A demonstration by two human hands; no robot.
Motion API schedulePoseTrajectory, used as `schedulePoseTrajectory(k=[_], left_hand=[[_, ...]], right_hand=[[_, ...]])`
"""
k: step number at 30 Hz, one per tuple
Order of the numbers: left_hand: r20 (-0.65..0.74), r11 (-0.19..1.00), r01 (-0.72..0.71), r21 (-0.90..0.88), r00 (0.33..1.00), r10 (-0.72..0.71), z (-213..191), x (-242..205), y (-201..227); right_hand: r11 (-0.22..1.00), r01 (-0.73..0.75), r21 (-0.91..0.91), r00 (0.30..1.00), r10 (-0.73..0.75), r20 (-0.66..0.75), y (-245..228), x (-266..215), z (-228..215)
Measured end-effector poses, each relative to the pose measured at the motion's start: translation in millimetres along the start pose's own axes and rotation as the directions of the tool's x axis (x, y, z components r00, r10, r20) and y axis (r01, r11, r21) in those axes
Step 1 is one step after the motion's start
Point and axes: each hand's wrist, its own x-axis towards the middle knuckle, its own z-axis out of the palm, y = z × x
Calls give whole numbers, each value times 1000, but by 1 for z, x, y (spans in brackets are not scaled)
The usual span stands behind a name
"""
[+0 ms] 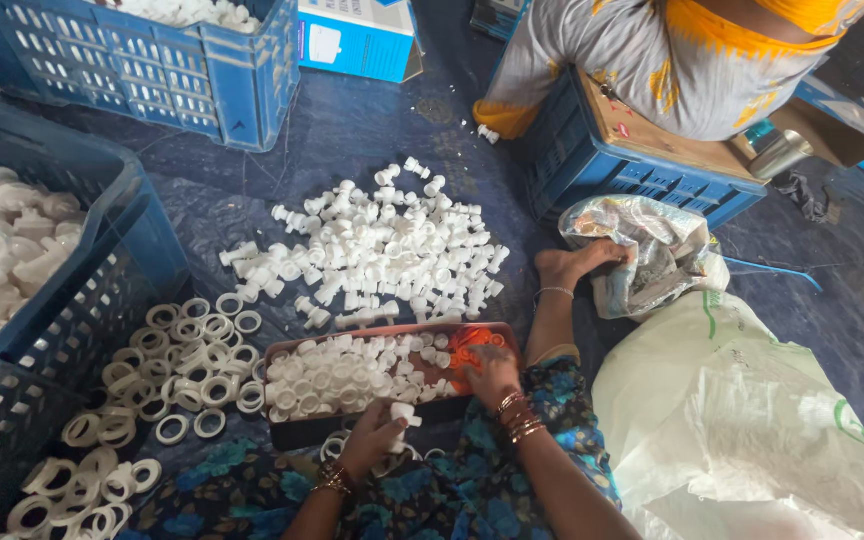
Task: The person sits on the floor and assembles small white plastic components by inserting orange caps into them. The assembled units are placed into a tray, while loose white rings and other parts are sorted nearby.
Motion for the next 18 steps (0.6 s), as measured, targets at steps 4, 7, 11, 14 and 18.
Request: schedulePoseTrajectory(k=[4,7,11,14,18], left_hand=[[-125,975,156,-160,976,-177,-2,-6,18],[-200,982,155,-106,964,-174,3,-8,28],[-219,984,144,-103,962,-164,6,-9,35],[-201,997,57,-61,977,-68,5,-12,35],[-231,998,56,10,971,-52,6,-9,36]], right_hand=[[973,-192,-128,978,201,61,43,13,13],[951,-304,-57,941,309,137,50,15,21],[945,-319,-67,945,323,59,43,20,31],[929,-352,-116,921,366,134,42,17,33],[956,-294,-22,952,294,83,42,15,30]])
